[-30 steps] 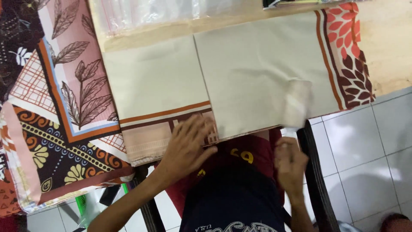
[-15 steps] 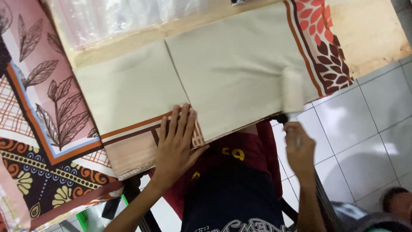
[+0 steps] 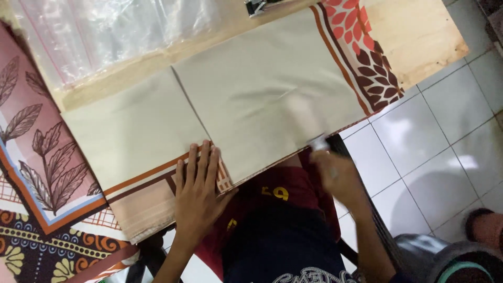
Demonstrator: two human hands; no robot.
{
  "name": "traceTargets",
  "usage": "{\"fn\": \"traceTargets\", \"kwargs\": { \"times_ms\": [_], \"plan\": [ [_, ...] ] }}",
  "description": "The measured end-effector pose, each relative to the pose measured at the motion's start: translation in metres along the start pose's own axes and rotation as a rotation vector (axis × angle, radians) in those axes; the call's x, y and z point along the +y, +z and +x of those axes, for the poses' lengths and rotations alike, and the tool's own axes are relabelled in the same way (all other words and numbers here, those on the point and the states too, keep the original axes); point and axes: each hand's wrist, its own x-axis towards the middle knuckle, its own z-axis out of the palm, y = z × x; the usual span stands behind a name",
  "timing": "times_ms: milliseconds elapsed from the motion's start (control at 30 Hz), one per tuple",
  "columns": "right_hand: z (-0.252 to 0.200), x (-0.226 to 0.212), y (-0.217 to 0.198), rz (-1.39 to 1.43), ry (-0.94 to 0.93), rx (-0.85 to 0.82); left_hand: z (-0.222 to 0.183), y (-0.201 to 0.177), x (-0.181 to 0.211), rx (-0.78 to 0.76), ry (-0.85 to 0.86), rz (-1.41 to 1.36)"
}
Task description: Using a lint roller to clean a patterned scarf and then folding it neatly on a table.
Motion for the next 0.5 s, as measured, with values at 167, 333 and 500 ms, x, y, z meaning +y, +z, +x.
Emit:
{"fn": "traceTargets", "kwargs": {
  "times_ms": [167,333,500],
  "plan": [
    [0.017,0.01,-0.071,-0.172,0.111,0.206,-0.001,-0.001,-0.001,-0.024,0.002,-0.008],
    [0.009,-0.001,-0.084,-0.31,-0.047,0.377,-0.002,0.0,0.0,-0.017,0.005,0.085],
    [0.016,-0.046,-0.029,-0.214,-0.051,0.011,-0.001,0.002,0.0,-0.017,-0.01,0.03]
  ]
}}
